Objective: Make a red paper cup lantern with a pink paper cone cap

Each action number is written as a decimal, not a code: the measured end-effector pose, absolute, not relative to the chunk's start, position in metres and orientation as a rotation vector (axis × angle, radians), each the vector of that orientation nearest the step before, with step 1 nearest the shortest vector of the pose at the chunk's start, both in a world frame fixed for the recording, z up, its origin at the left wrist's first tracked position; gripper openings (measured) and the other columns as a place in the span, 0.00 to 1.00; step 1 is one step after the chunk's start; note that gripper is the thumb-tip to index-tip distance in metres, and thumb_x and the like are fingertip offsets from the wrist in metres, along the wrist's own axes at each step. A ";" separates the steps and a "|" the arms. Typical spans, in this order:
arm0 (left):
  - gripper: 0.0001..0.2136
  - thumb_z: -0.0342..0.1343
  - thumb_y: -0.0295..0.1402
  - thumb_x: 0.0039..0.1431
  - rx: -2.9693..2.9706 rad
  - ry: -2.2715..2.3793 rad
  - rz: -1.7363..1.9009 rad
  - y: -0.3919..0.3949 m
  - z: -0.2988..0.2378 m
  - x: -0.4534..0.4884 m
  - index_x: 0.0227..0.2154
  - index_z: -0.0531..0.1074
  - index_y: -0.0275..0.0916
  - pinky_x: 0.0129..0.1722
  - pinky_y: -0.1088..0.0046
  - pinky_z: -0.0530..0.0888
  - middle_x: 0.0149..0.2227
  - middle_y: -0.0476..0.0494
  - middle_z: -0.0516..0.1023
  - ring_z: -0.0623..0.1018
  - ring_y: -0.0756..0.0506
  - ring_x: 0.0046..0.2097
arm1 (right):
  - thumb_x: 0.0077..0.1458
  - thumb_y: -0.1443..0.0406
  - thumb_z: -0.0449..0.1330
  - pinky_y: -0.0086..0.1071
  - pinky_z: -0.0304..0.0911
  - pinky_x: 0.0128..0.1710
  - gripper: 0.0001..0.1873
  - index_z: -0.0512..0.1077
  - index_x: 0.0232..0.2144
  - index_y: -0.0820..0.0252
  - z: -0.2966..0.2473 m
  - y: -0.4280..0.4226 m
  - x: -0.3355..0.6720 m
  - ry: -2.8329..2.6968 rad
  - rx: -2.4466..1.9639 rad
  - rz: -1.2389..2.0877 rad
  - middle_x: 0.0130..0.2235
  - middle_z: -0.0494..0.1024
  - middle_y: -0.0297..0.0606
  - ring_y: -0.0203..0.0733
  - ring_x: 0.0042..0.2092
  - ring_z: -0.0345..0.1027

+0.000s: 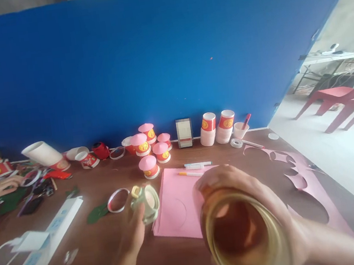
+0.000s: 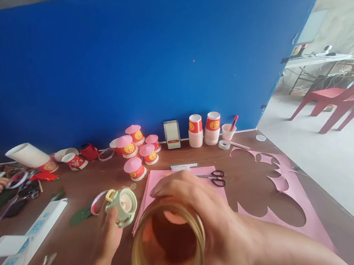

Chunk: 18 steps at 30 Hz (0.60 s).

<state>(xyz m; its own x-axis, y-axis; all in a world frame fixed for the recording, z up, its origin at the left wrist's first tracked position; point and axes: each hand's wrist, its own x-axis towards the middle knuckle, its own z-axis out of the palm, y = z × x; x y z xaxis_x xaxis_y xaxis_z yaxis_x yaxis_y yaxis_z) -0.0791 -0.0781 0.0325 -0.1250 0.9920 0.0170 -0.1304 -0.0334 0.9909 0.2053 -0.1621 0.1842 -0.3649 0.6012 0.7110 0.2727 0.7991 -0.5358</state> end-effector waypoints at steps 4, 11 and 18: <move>0.31 0.71 0.55 0.41 0.814 0.978 1.366 -0.071 0.061 -0.052 0.43 0.76 0.40 0.40 0.66 0.81 0.41 0.41 0.83 0.82 0.40 0.42 | 0.46 0.62 0.74 0.42 0.74 0.50 0.39 0.63 0.58 0.49 0.153 -0.150 0.193 -1.854 -0.866 0.554 0.52 0.77 0.42 0.52 0.51 0.75; 0.28 0.71 0.49 0.48 1.311 0.722 1.271 -0.057 0.097 -0.032 0.48 0.73 0.41 0.33 0.73 0.76 0.38 0.46 0.79 0.78 0.47 0.36 | 0.44 0.68 0.72 0.45 0.72 0.46 0.35 0.63 0.52 0.50 0.109 -0.119 0.178 -1.800 -1.108 0.564 0.47 0.78 0.39 0.50 0.46 0.75; 0.31 0.73 0.42 0.48 2.131 0.828 1.157 -0.061 0.125 -0.027 0.54 0.70 0.43 0.53 0.61 0.75 0.52 0.39 0.78 0.78 0.38 0.53 | 0.46 0.67 0.69 0.45 0.71 0.43 0.33 0.62 0.53 0.52 0.078 -0.102 0.173 -1.789 -1.217 0.366 0.46 0.78 0.43 0.53 0.46 0.75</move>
<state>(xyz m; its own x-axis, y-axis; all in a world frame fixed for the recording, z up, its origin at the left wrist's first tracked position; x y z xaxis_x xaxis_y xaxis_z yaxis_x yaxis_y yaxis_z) -0.0273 -0.0611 0.1245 0.4334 0.7409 0.5130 0.2464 -0.6450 0.7234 0.1733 -0.1019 0.0775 -0.0966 0.8514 0.5155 0.5805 0.4690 -0.6657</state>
